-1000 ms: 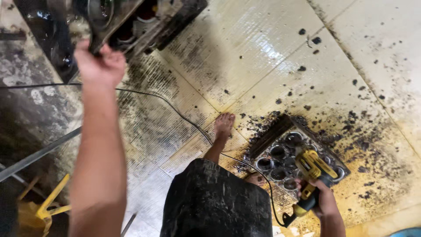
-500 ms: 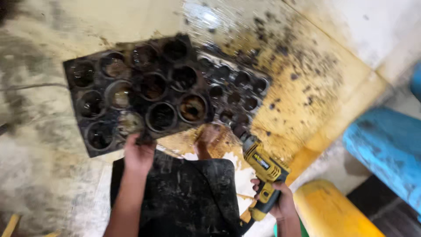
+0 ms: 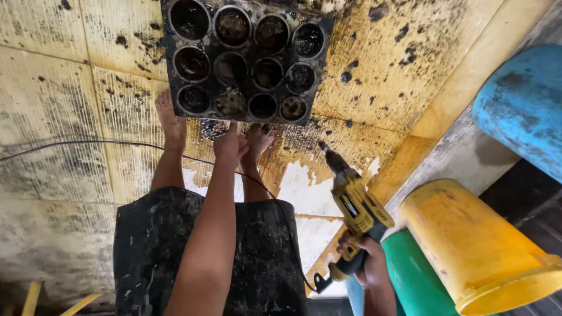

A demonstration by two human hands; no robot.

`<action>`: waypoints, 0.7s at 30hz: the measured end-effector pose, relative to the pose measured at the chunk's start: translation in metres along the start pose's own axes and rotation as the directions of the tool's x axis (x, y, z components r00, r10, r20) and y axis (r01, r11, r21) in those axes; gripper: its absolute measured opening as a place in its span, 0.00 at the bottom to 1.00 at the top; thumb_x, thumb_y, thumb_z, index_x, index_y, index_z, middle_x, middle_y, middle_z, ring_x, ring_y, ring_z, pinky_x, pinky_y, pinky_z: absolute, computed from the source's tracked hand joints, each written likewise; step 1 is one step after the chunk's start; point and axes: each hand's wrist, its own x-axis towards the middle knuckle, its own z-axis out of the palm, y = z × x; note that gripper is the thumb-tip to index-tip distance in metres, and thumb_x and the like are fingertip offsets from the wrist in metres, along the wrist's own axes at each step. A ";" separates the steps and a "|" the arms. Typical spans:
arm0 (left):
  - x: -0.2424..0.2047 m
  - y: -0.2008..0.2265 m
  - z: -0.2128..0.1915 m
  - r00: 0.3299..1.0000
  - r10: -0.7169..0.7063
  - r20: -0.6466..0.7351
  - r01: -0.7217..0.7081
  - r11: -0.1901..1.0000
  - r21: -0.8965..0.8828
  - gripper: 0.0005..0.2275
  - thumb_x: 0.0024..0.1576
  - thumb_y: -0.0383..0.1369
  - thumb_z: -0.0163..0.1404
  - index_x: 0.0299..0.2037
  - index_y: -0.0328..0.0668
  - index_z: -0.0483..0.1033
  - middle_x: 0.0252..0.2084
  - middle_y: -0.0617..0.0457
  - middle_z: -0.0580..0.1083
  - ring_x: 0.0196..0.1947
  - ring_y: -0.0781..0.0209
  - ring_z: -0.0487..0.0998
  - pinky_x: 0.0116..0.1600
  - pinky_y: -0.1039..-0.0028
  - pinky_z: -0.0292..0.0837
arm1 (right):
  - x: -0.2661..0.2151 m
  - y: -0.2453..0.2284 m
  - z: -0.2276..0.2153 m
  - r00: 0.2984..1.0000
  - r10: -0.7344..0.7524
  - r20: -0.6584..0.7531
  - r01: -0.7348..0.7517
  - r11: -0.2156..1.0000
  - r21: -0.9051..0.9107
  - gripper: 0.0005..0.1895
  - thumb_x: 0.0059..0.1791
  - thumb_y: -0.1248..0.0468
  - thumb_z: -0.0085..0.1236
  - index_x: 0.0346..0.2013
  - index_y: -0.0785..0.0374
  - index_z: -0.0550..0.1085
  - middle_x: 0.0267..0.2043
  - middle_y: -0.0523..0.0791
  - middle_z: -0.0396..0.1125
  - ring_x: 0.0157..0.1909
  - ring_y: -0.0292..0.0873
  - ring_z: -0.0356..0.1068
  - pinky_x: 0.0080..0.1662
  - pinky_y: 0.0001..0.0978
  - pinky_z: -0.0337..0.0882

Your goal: The person uses a yellow power drill with a brush attachment to clean the inside of multiple circular cavities in a metal mold. The person systematically moves the drill from one cavity to the next, scrubbing the interior surfaces while standing barefoot on a wooden floor.

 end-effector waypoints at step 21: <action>-0.096 0.001 0.123 0.990 -0.028 0.141 -0.065 0.789 0.611 0.28 0.37 0.50 0.64 0.34 0.27 0.78 0.39 0.39 0.81 0.38 0.47 0.85 0.43 0.59 0.79 | 0.111 0.031 0.115 0.992 -0.113 0.064 0.130 0.865 -0.484 0.27 0.39 0.75 0.56 0.53 0.67 0.65 0.35 0.45 0.68 0.34 0.39 0.69 0.37 0.31 0.72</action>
